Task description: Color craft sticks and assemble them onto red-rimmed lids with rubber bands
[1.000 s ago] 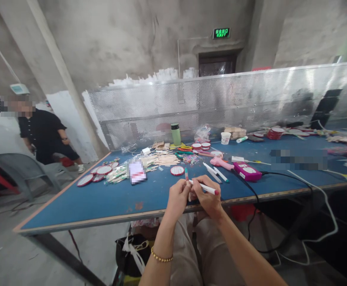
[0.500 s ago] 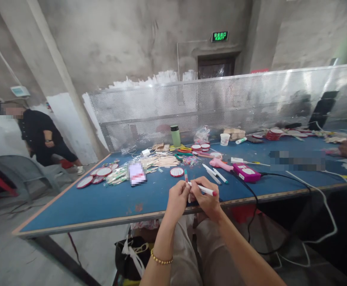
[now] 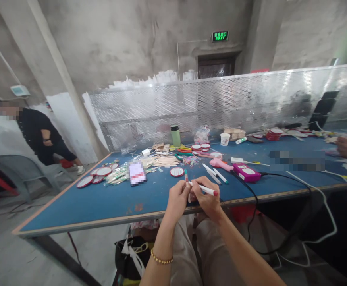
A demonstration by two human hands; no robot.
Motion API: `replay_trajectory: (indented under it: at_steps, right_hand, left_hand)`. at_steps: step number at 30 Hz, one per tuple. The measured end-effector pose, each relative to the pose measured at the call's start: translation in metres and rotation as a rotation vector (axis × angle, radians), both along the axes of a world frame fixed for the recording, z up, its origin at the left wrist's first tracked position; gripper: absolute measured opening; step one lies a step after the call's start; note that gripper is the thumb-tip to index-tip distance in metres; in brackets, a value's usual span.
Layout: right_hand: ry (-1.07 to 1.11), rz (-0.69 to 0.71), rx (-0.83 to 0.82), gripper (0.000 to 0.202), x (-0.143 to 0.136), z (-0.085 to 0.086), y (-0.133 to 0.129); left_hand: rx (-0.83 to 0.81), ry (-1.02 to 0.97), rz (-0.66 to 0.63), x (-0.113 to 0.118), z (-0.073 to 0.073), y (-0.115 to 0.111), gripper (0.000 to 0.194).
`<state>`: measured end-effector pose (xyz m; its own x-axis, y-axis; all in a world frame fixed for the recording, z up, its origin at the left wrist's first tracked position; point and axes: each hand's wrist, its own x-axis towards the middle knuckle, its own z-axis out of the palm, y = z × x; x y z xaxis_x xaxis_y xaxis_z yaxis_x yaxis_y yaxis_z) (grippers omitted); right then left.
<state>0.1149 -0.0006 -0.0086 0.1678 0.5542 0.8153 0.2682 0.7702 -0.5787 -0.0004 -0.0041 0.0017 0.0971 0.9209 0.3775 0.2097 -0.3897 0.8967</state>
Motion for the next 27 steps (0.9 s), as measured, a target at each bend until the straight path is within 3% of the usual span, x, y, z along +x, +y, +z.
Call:
replay_trajectory:
  at_steps: [7, 14, 20, 27]
  right_hand:
    - [0.032, 0.059, -0.054, 0.019, -0.0013, -0.0034, 0.002]
    - [0.029, -0.029, -0.015, 0.021, -0.0004, 0.0023, -0.0024]
    - [0.064, 0.082, -0.058, 0.019, -0.0022, 0.0011, -0.0017]
    - [0.034, 0.046, -0.035, 0.018, -0.0014, -0.0014, 0.0005]
  left_hand:
    - [0.003, 0.019, 0.001, -0.0011, -0.0025, 0.0018, 0.035]
    - [0.0, 0.039, -0.01, -0.0022, -0.0009, 0.0009, 0.036]
    - [-0.017, 0.03, -0.005, -0.0016, 0.0005, -0.0002, 0.038]
    - [0.0, 0.02, -0.013, -0.0019, -0.001, 0.001, 0.036]
